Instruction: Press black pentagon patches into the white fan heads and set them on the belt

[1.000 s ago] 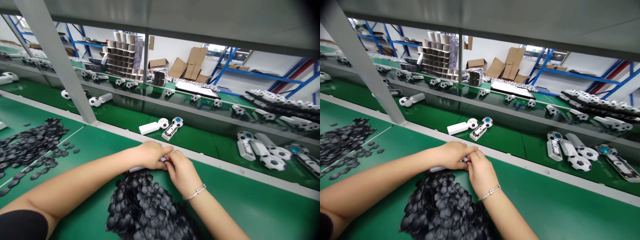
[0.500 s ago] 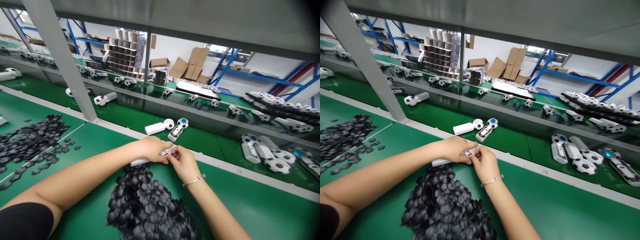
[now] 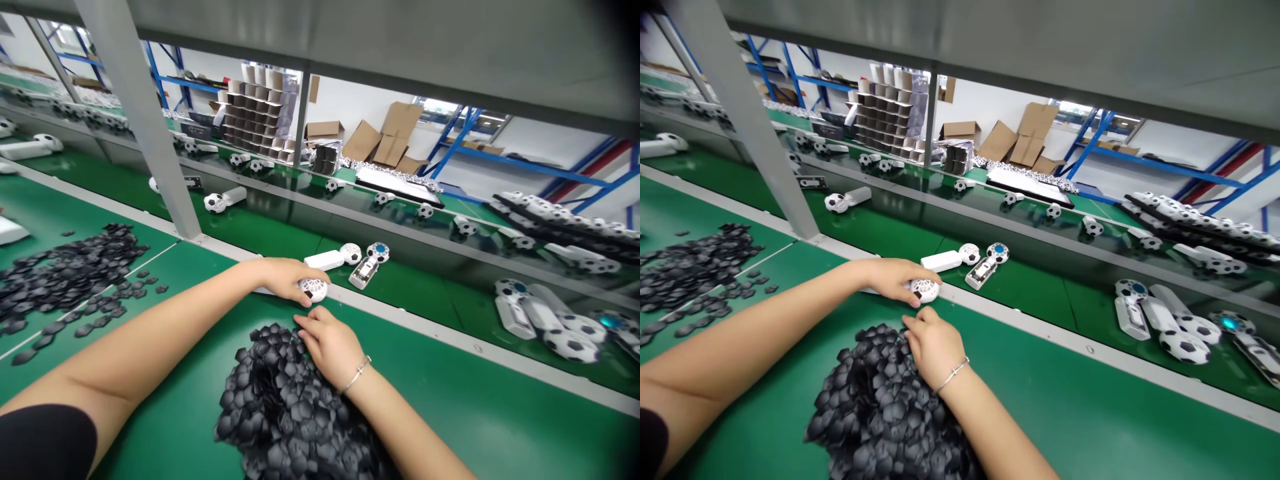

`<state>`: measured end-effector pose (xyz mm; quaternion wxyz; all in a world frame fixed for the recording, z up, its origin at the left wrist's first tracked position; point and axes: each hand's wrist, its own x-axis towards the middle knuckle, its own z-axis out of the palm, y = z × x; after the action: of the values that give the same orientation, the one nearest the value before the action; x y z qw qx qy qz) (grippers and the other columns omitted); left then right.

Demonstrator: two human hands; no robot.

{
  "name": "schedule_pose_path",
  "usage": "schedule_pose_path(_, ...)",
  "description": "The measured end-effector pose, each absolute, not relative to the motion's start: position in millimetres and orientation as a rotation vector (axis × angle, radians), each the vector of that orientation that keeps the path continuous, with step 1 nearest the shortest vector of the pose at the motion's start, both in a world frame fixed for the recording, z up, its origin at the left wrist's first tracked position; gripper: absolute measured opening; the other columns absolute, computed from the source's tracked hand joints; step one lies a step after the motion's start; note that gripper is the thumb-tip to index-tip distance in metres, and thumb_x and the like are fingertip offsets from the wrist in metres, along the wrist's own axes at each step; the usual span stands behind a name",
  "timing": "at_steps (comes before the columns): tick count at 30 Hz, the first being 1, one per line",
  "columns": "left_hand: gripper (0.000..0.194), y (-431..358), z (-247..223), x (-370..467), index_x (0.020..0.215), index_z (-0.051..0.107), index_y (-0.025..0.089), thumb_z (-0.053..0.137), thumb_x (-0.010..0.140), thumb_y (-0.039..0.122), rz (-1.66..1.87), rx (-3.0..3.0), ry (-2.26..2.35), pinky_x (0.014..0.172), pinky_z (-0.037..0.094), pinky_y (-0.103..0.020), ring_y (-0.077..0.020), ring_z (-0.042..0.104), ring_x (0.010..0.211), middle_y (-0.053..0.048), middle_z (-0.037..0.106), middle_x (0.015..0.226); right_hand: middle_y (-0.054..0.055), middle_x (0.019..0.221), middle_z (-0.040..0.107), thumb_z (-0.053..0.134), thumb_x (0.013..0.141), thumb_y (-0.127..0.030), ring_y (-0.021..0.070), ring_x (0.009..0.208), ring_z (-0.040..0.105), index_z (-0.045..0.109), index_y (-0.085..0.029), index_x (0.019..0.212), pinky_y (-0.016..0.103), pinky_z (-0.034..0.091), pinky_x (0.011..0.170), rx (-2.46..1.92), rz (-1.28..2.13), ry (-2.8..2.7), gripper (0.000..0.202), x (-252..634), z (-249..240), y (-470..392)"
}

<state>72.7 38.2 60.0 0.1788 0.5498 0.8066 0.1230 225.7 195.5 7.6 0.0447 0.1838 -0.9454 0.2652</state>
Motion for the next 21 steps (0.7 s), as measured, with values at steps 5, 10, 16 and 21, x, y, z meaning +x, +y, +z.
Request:
schedule_pose_path(5, 0.071, 42.5, 54.3, 75.6, 0.138, 0.038, 0.030, 0.056, 0.079, 0.064, 0.322, 1.466, 2.456, 0.079, 0.043, -0.028, -0.0261, 0.060, 0.103, -0.007, 0.059, 0.126, 0.004, 0.099, 0.060, 0.060, 0.086, -0.019, 0.0162, 0.087, 0.062, 0.073, -0.023, 0.095, 0.025, 0.048, 0.078, 0.588, 0.900, -2.896, 0.016, 221.8, 4.8, 194.6)
schedule_pose_path(10, 0.070, 45.4, 47.3, 73.8, 0.132, 0.042, 0.029, 0.052, 0.077, 0.071, 0.325, 1.418, 2.504, 0.067, 0.041, -0.025, -0.0232, 0.063, 0.087, -0.005, 0.066, 0.106, 0.004, 0.101, 0.061, 0.057, 0.091, -0.025, 0.0177, 0.092, 0.061, 0.068, -0.023, 0.113, 0.028, 0.048, 0.083, 0.522, 0.940, -2.876, 0.025, 220.4, 5.3, 187.0)
schedule_pose_path(16, 0.068, 46.5, 48.2, 73.0, 0.130, 0.045, 0.029, 0.058, 0.075, 0.067, 0.397, 1.455, 2.508, 0.074, 0.043, -0.026, -0.0234, 0.061, 0.094, -0.005, 0.063, 0.113, 0.002, 0.096, 0.063, 0.067, 0.084, -0.020, 0.0156, 0.083, 0.061, 0.072, -0.023, 0.096, 0.026, 0.046, 0.075, 0.590, 1.012, -2.853, 0.013, 218.6, 3.7, 168.3)
schedule_pose_path(21, 0.058, 45.0, 56.8, 82.1, 0.128, 0.049, 0.028, 0.066, 0.074, 0.043, 0.439, 1.692, 2.345, 0.083, 0.043, -0.027, -0.0222, 0.059, 0.103, -0.004, 0.060, 0.120, -0.002, 0.072, 0.063, 0.069, 0.078, -0.010, 0.0132, 0.069, 0.059, 0.066, -0.018, 0.077, 0.023, 0.045, 0.066, 0.539, 1.298, -2.744, 0.009, 228.7, 15.1, 179.9)
